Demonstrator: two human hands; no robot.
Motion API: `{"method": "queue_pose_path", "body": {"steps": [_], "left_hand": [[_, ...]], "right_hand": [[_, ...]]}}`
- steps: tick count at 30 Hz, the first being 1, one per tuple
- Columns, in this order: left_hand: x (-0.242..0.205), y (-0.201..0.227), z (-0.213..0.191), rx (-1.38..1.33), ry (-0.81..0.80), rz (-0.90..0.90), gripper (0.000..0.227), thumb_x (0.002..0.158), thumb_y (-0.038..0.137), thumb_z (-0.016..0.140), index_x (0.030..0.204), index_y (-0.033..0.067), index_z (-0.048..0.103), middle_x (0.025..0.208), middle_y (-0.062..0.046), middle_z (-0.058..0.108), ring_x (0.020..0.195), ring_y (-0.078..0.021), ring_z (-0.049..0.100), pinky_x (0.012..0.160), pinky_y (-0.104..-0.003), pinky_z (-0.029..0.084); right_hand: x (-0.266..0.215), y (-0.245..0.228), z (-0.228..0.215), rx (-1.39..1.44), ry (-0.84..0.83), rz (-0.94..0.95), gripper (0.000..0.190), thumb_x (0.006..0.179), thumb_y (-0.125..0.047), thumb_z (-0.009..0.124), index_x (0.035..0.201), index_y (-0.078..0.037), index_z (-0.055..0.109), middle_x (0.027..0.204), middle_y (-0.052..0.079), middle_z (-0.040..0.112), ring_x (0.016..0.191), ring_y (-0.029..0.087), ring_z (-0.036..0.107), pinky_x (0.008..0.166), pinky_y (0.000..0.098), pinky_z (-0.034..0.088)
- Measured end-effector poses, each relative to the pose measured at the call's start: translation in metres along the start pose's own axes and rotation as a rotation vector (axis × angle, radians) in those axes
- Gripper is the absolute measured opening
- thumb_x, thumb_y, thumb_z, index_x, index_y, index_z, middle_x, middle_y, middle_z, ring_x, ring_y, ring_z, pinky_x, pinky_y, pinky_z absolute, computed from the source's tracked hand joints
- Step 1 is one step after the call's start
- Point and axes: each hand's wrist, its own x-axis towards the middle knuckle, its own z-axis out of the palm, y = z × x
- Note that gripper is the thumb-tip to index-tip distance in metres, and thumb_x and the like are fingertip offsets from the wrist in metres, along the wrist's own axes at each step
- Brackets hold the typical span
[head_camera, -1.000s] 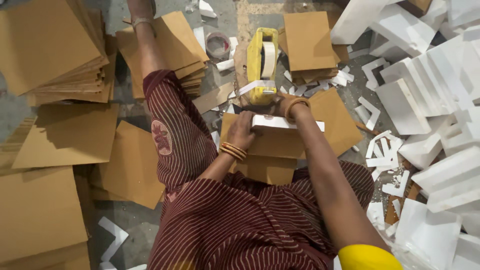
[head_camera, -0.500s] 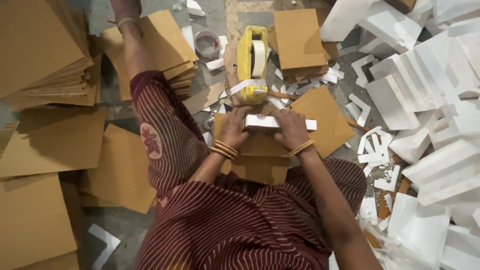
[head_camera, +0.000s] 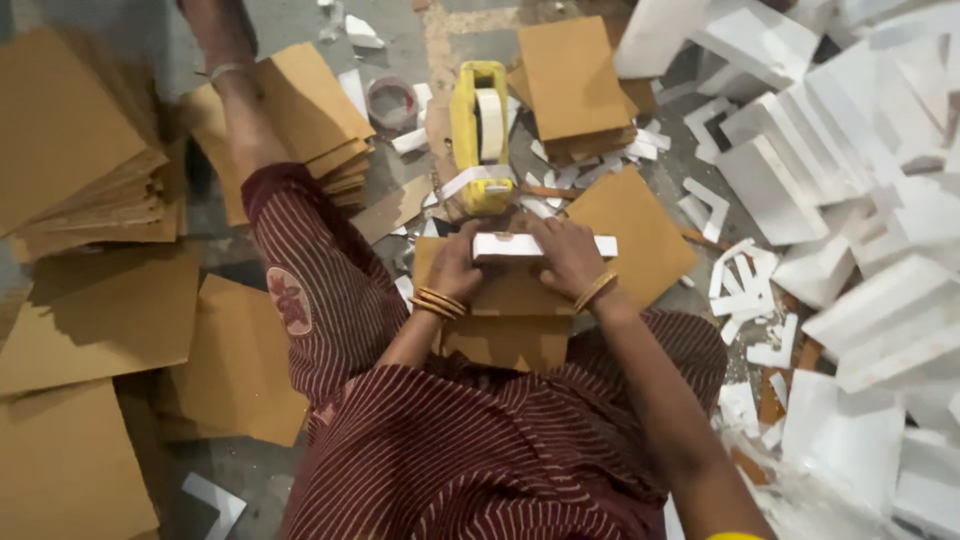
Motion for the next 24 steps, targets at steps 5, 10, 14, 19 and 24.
{"method": "queue_pose_path", "body": {"steps": [5,10,14,19,24], "left_hand": [[-0.004,-0.020,0.002,-0.067,0.022,0.141,0.072,0.079,0.016,0.077,0.144,0.0061,0.047,0.131,-0.025,0.064,0.120,-0.0417,0.061,0.101,-0.046,0.048],[-0.020,-0.026,-0.007,-0.393,-0.055,-0.120,0.057,0.094,0.032,0.069,0.144,0.0092,0.054,0.129,-0.012,0.070,0.111,-0.0226,0.069,0.097,-0.035,0.054],[-0.015,-0.056,0.022,-0.687,-0.097,-0.039,0.056,0.099,0.036,0.068,0.143,0.0041,0.053,0.125,-0.010,0.067,0.114,-0.0188,0.064,0.097,-0.035,0.053],[-0.021,-0.070,0.059,-0.820,-0.147,-0.117,0.067,0.102,0.047,0.067,0.149,0.0010,0.055,0.113,-0.008,0.064,0.099,-0.0173,0.059,0.087,-0.035,0.051],[-0.073,0.023,0.029,-0.351,-0.115,0.005,0.079,0.087,0.046,0.082,0.142,0.0014,0.046,0.119,-0.018,0.066,0.105,-0.0295,0.067,0.087,-0.045,0.055]], "right_hand": [[-0.029,0.024,-0.017,0.049,0.143,0.069,0.051,0.070,-0.017,0.080,0.118,-0.011,0.064,0.106,0.015,0.069,0.101,0.037,0.065,0.089,0.0502,0.050],[-0.087,0.050,-0.031,0.293,0.286,0.383,0.049,0.077,-0.016,0.078,0.121,-0.003,0.063,0.107,0.021,0.069,0.097,0.036,0.067,0.085,0.0442,0.053],[-0.115,0.060,-0.010,0.761,0.311,0.635,0.048,0.083,-0.028,0.079,0.120,-0.002,0.062,0.108,0.015,0.071,0.094,0.024,0.070,0.083,0.0378,0.058],[-0.122,0.033,0.040,1.339,0.485,0.582,0.047,0.086,-0.026,0.076,0.124,-0.003,0.062,0.115,0.012,0.071,0.101,0.020,0.069,0.086,0.0338,0.057],[-0.104,-0.026,0.087,0.983,0.463,0.814,0.041,0.091,-0.028,0.076,0.116,0.002,0.062,0.106,0.017,0.072,0.093,0.027,0.071,0.078,0.0389,0.057]]}}
